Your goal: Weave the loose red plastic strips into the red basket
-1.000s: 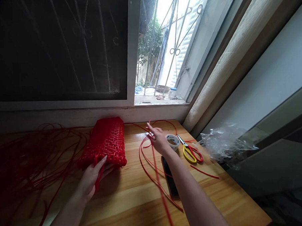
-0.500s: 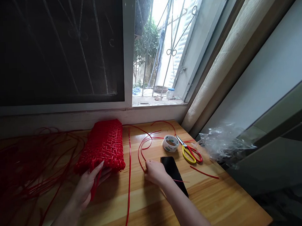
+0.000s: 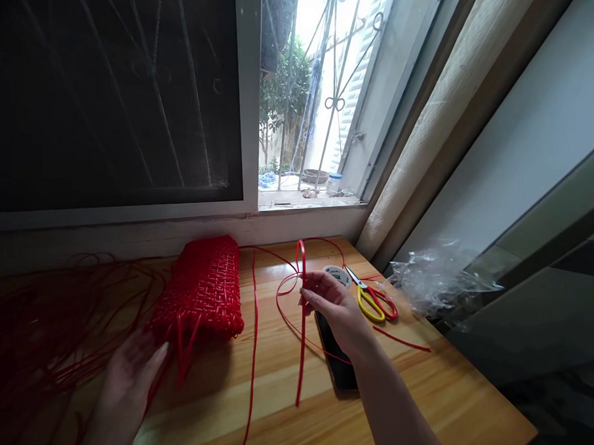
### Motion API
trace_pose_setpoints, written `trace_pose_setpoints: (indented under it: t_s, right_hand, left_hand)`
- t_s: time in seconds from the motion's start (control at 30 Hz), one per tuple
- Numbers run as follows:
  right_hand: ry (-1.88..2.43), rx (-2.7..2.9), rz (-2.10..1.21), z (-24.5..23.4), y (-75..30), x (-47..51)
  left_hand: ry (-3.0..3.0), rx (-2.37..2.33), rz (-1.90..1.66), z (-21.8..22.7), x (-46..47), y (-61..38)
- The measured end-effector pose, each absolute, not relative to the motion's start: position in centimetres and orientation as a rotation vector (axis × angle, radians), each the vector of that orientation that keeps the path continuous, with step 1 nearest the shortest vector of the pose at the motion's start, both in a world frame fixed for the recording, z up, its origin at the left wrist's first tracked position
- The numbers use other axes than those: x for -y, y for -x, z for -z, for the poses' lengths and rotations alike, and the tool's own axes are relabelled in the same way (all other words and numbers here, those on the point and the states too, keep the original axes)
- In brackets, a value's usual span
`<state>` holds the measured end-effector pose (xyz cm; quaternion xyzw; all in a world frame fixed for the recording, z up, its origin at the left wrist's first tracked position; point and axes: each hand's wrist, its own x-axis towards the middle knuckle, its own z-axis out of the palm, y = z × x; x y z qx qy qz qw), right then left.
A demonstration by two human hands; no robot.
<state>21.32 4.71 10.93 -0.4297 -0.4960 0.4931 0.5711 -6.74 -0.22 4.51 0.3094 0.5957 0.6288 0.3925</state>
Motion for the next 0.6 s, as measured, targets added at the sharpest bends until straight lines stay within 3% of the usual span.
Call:
trace_pose_setpoints:
  t_s: [0.13,0.3,0.37,0.43,0.53,0.6]
  right_hand:
    - [0.887,1.073,-1.193,-11.2,-19.6,-3.1]
    - [0.825,1.029,-1.221,-8.7,-15.0,-0.9]
    - [0.894,1.161,-1.174,-7.4,-14.2,-0.6]
    - [1.136,1.474,-0.997,-5.9,-14.7,-0.9]
    - [1.776,1.865,-0.314,-3.1,-17.4,-2.2]
    - [1.930,1.840,-0.225,-1.2,-19.2,-3.2]
  left_hand:
    - [-0.963,-1.468,-1.837,-5.8,3.3,4.8]
    - [-1.133,-1.192,-1.093,-5.5,4.5,1.9]
    - [-1.091,-1.150,-0.973,-4.3,4.1,2.2]
    - [-0.973,-1.171,-0.983,-3.0,3.5,3.1]
    - [-0.819,-1.170,-1.003,-2.0,3.0,4.3]
    - [-0.789,-1.154,-1.012,-2.0,2.9,4.5]
